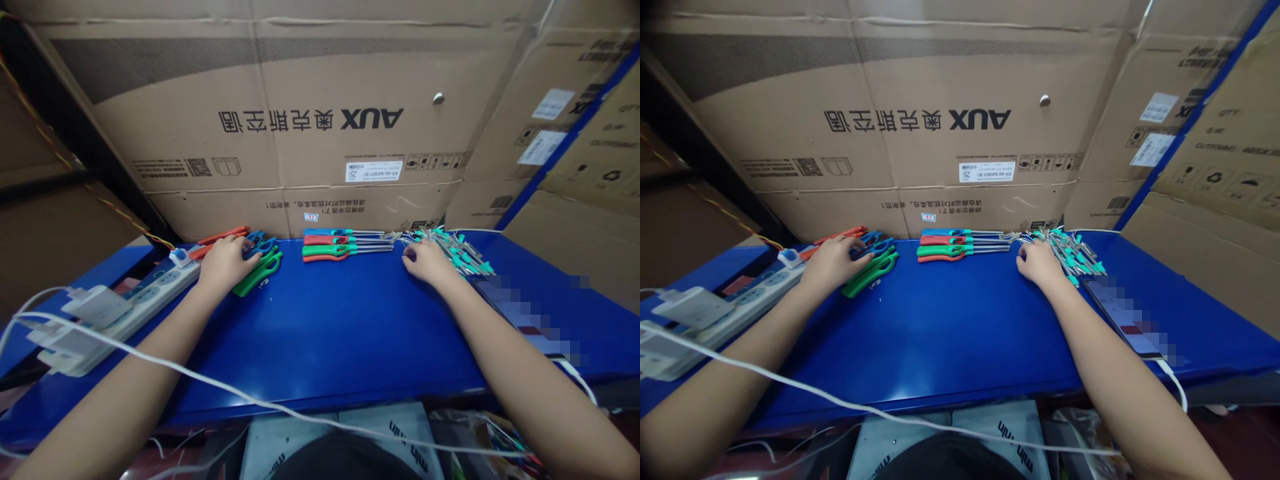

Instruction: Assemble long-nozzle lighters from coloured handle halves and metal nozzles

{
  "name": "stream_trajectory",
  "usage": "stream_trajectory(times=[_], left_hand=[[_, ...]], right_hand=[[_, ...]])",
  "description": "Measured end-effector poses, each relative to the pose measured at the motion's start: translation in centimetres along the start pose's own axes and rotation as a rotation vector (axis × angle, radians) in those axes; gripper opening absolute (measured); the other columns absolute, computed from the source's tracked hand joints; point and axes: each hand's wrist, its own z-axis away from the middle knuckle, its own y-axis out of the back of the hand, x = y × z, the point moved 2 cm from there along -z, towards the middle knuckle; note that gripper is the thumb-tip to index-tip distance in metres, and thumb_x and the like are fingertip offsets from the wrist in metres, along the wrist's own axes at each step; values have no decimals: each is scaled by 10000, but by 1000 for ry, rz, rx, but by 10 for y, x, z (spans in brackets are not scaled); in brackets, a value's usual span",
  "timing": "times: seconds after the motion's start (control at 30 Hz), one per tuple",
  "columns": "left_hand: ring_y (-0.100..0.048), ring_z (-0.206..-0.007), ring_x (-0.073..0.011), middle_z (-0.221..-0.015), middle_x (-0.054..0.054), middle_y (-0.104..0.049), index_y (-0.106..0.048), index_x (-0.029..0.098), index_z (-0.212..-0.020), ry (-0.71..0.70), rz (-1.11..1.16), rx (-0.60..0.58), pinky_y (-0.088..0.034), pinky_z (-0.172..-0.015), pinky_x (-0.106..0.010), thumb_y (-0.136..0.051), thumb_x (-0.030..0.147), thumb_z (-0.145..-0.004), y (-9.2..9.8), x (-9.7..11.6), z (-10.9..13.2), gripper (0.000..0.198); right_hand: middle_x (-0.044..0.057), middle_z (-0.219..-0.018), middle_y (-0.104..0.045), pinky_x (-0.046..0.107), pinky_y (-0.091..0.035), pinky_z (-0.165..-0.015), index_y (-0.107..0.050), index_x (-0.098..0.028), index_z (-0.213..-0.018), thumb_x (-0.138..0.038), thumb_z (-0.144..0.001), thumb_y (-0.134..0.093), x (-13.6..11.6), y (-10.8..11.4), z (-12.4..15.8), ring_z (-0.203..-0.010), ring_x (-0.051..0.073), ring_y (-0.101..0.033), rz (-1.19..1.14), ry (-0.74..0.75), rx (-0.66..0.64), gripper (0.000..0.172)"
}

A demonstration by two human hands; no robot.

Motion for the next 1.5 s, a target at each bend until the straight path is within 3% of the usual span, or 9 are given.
stream_trajectory(times=[0.23, 0.4, 0.6, 0.7, 0.93, 1.17, 1.33, 1.43, 1.5], left_hand=[[-677, -980, -341, -1022, -130, -733, -682, 181, -989, 87, -42, -127, -532, -806, -405, -609, 418, -822, -1, -2, 2, 299], [-674, -978, -330, -1021, -124, -737, -700, 180, -1000, 90, -50, -163, -518, -791, -381, -588, 379, -835, 0, 0, 2, 282], [-601, -1101, -352, -1129, -163, -682, -672, 154, -1118, 105, -155, -36, -493, -891, -411, -518, 431, -893, 17, 4, 4, 389], [-565, -1132, -390, -1181, -206, -638, -635, 122, -1189, 184, -269, -56, -496, -872, -442, -514, 466, -890, 21, -1, 4, 472], [-609, -1082, -364, -1171, -183, -675, -616, 143, -1169, 233, -225, -199, -500, -841, -422, -516, 482, -893, 10, -17, -2, 449], [-608, -1085, -380, -1148, -228, -621, -626, 105, -1148, 240, -158, -91, -503, -871, -448, -468, 402, -933, 4, -23, -4, 399], [-597, -1091, -298, -1104, -174, -619, -614, 107, -1159, -34, 205, 130, -464, -996, -412, -400, 362, -977, 8, 6, -2, 380], [-600, -1055, -267, -1072, -130, -623, -609, 130, -1154, -234, 362, 122, -470, -992, -402, -366, 387, -1005, 13, 41, 9, 385], [-598, -1064, -251, -1100, -116, -612, -594, 148, -1186, -321, 439, 84, -472, -997, -396, -360, 389, -1017, 15, 66, 20, 376]], right_hand=[[78, -791, -676, 355, -513, -736, -716, -188, -742, -253, -795, -606, -29, 13, -2, -703, 213, -604, -311, 74, -14, 138], [74, -795, -680, 349, -506, -742, -705, -187, -726, -250, -795, -593, -39, 11, 1, -727, 213, -608, -403, 90, -44, 146], [97, -827, -678, 366, -491, -775, -704, -173, -743, -276, -809, -557, -40, 15, 1, -777, 234, -615, -428, 78, -57, 192], [97, -829, -674, 373, -491, -769, -699, -173, -734, -278, -807, -549, -40, 17, 0, -774, 235, -612, -439, 65, -46, 196], [100, -831, -675, 401, -500, -797, -694, -180, -730, -282, -804, -552, -41, 18, 1, -792, 244, -616, -449, 81, -52, 190], [100, -837, -683, 415, -510, -796, -678, -187, -719, -274, -810, -558, -39, 16, 0, -814, 257, -635, -479, 97, -5, 174], [107, -912, -690, 388, -521, -739, -685, -192, -828, -302, -895, -539, -52, 26, 5, -879, 256, -642, -603, 234, 131, 195], [103, -1029, -668, 374, -526, -744, -668, -208, -1062, -288, -934, -533, -68, 35, 12, -897, 236, -625, -685, 348, 156, 202], [96, -1080, -638, 380, -532, -767, -582, -236, -1254, -296, -949, -537, -78, 37, 16, -886, 224, -607, -752, 376, 151, 314]])
